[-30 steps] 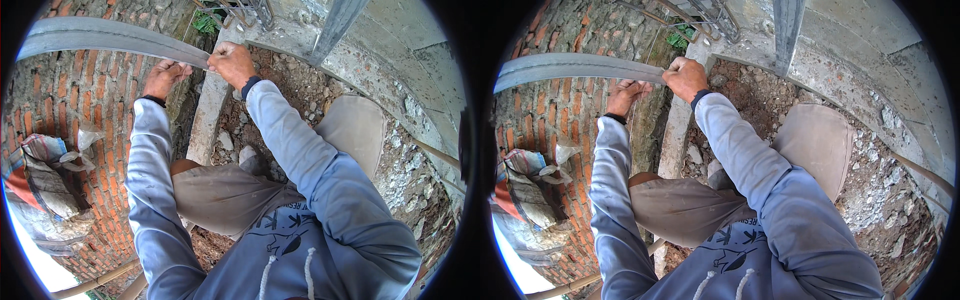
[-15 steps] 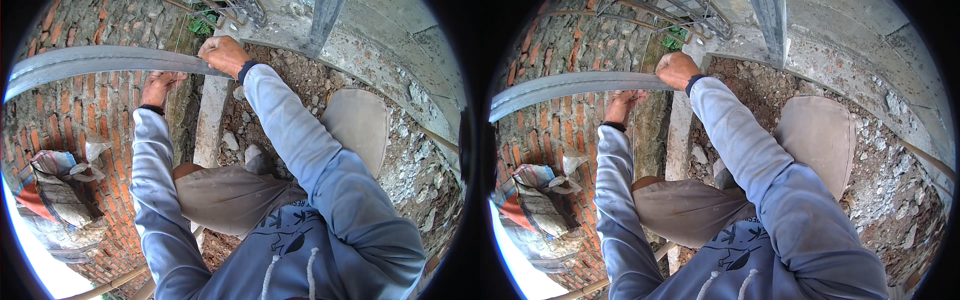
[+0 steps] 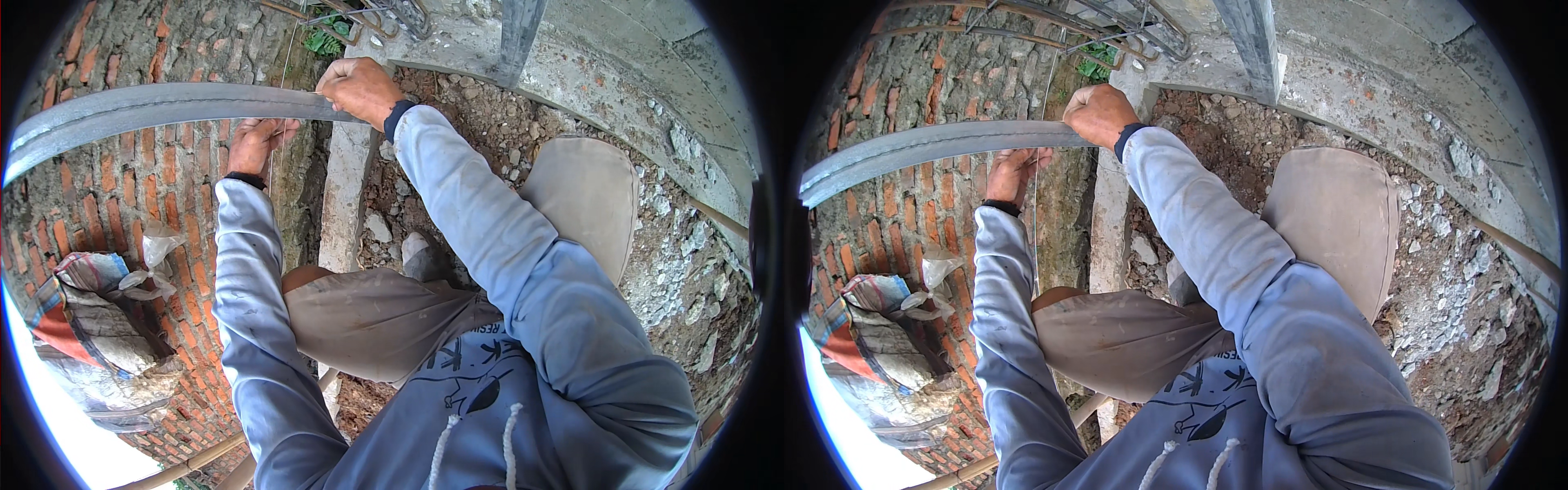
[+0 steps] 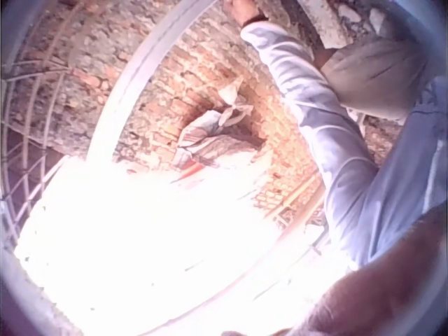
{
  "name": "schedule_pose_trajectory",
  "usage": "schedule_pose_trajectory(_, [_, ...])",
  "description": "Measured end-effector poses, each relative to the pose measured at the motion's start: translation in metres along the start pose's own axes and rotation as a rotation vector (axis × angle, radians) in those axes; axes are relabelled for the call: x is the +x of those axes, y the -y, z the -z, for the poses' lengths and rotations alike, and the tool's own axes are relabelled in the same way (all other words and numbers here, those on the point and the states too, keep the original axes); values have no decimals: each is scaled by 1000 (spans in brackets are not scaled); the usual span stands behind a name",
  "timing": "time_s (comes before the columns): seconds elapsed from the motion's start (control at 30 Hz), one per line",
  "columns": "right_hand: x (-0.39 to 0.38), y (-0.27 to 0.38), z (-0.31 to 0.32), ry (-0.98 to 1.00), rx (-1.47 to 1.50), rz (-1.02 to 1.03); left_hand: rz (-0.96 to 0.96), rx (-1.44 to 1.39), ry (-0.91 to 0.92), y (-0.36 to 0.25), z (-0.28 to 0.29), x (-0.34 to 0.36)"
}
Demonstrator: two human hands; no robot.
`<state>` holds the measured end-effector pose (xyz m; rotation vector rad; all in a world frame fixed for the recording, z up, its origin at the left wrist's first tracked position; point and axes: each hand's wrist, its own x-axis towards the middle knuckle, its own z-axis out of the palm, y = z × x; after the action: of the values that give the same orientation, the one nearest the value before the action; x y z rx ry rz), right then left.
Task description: Securing a curved metal frame to a masonry structure using wire and pliers.
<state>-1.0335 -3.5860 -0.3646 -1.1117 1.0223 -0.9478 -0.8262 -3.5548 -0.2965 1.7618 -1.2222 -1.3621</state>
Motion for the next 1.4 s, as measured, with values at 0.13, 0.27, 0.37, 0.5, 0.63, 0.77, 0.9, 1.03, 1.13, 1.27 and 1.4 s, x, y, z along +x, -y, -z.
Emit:
schedule_pose_trajectory(0.13, [-3,-1,-1,-25,-4,40,-39,-54,3,1,-2,1])
schedule_pose_trajectory(0.27, [-9,-1,-3,-34,50,34,-63,-69,-14,0,-3,2])
schedule_pose_trajectory(0.37, [-12,-1,-4,-44,59,15,-67,-90,-17,-1,-5,2])
schedule_pose_trajectory(0.5, [-14,-2,-8,-75,80,16,-81,-105,-5,-3,-7,2])
schedule_pose_trajectory(0.63, [-14,-2,-8,-95,57,39,-107,-129,-22,-3,-8,2])
schedule_pose_trajectory(0.77, [-15,-2,-9,-94,70,31,-120,-130,-15,-4,-9,1])
schedule_pose_trajectory(0.9, [-16,-1,-9,-105,77,19,-129,-137,-23,-4,-9,1])
schedule_pose_trajectory(1.03, [-18,-2,-9,-126,70,68,-128,-128,-26,-3,-9,1])
schedule_pose_trajectory(1.13, [-18,-1,-10,-128,66,57,-116,-152,-54,-2,-8,3])
schedule_pose_trajectory(1.27, [-20,1,-9,-128,57,55,-95,-157,-65,-1,-5,4])
schedule_pose_trajectory(1.4, [-22,3,-9,-128,67,23,-116,-159,-91,0,-5,4])
